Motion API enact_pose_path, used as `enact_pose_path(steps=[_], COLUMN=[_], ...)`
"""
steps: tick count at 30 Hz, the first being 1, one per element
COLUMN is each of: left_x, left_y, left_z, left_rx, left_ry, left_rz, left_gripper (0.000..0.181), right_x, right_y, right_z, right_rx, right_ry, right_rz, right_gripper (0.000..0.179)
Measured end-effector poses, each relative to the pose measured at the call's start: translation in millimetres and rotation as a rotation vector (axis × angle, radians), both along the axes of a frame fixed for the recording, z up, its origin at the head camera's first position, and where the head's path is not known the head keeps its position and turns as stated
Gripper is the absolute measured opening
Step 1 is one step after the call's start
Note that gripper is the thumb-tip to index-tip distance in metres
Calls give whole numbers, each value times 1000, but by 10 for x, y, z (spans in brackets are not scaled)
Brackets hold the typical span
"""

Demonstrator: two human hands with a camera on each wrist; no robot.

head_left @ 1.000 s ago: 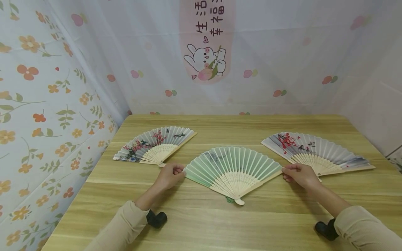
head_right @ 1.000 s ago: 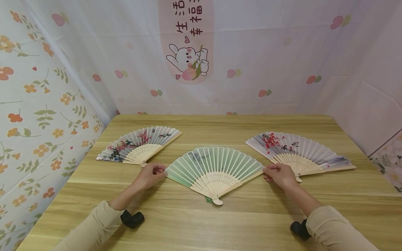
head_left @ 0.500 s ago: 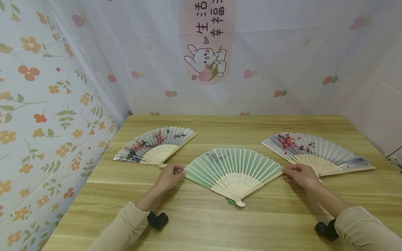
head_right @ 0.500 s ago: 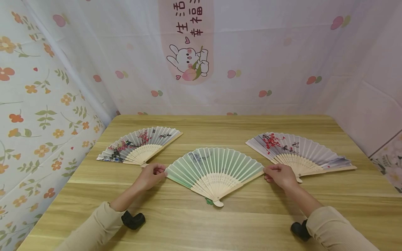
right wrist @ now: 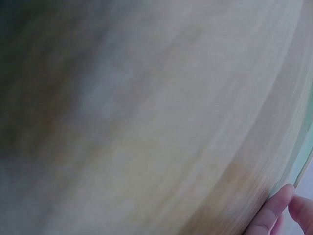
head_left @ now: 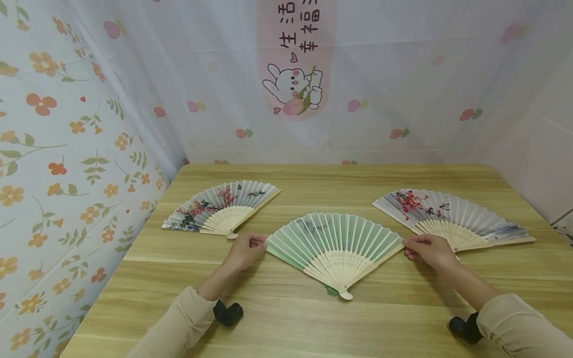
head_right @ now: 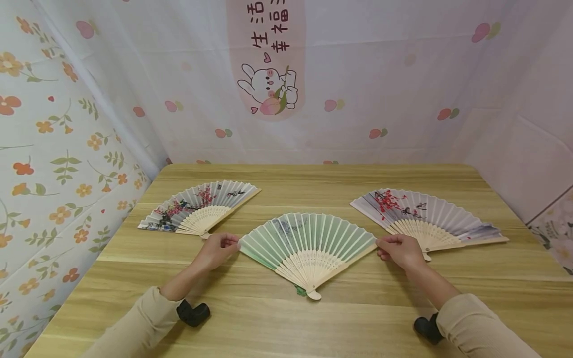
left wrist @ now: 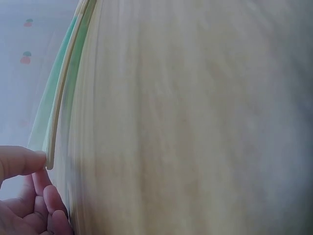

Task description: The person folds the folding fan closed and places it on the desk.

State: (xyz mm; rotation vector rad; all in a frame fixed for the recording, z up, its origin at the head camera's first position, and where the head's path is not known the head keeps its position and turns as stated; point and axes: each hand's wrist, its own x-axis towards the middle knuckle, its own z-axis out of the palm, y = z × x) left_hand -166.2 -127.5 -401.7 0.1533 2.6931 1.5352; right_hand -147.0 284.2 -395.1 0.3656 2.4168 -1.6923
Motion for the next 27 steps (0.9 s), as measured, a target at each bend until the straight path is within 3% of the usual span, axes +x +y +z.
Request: enact_pose_path(steps=[8,15,22,27], left_x=[-8,-18,-18,-11], left_y=[-24,-52,-104,-121], left_z=[-7,-1,12,20], left_rx=[37,81,202,219], left_ry=[-20,-37,-155,-172], left_rz=[15,37,52,55], left_gripper=[13,15,18,21], right_x=[14,14,0,-6], right_y=[1,14,21,33], right_z=[6,30,26,14], right_rx=[-52,-79,-141,-187], right_ry=[19,-14,-37,-46], right_rz=[-2,-14,-31,-33], right_gripper=[41,43,48,49])
